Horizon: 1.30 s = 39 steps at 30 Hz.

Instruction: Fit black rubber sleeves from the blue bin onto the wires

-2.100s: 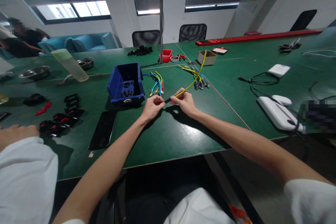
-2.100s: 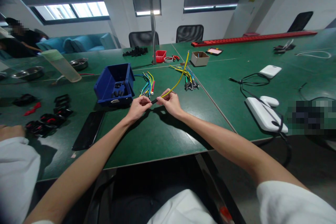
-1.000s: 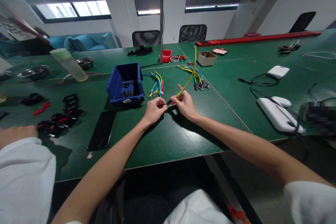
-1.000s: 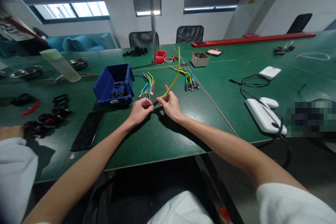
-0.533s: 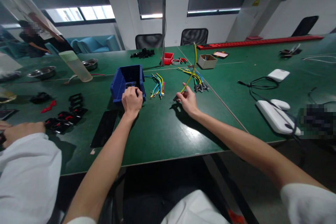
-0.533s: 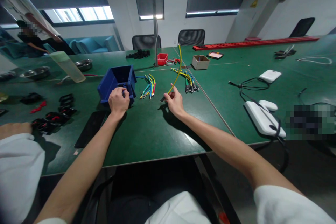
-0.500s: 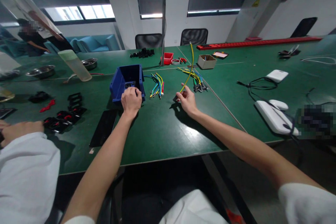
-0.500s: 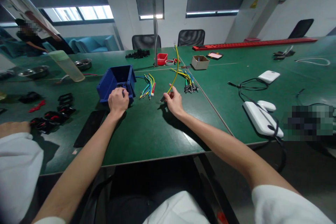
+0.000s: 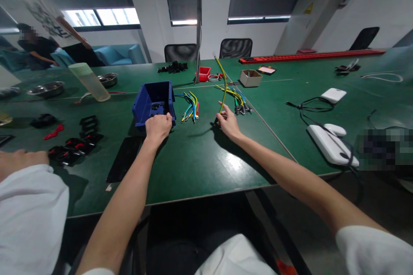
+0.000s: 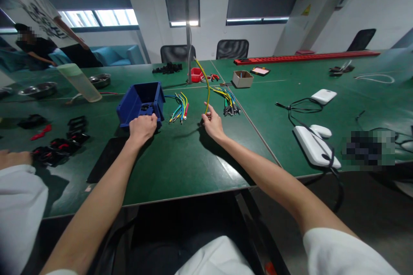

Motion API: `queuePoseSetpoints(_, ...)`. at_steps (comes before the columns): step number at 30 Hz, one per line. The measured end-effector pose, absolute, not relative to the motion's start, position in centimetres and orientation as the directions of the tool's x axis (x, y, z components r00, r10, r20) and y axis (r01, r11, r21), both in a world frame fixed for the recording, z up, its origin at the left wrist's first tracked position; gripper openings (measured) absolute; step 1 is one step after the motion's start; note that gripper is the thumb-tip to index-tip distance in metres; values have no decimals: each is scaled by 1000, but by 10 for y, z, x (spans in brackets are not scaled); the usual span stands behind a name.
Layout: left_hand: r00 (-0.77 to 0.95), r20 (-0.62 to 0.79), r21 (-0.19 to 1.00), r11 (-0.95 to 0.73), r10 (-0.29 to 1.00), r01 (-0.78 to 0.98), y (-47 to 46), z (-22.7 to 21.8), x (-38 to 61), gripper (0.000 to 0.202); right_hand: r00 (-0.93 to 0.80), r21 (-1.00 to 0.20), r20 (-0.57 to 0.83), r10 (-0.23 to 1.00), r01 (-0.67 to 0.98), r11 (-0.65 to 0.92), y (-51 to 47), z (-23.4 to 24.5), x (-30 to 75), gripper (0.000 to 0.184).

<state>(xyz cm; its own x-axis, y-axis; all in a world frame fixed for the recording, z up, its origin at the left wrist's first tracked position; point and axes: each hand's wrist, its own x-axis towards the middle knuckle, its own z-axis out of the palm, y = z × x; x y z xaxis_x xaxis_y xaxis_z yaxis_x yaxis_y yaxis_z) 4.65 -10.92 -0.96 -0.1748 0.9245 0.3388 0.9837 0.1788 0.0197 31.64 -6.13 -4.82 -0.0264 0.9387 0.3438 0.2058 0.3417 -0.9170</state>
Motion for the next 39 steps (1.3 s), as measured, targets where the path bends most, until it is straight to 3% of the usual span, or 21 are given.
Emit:
queuePoseSetpoints(9,-140,369,-15,157,919,987,-110,-10,46,62,36,-828,423,905,421,370,-43,-46,330,65)
queuePoseSetpoints(16,-129,391,18,132,911,991,-112,-8,44,46,84,-755,496,864,533,382,-35,-40,343,66)
queuePoseSetpoints(25,-184,425,148,132,887,980,-113,-6,44,31,158,-713,538,828,609,347,-25,-40,356,63)
queuePoseSetpoints(34,-308,526,332,142,793,933,-110,-4,36,26,144,-587,649,747,719,371,-17,-36,373,51)
queuePoseSetpoints(39,-336,556,377,130,760,917,-108,-7,34,21,261,-660,601,755,696,284,-10,-36,383,47)
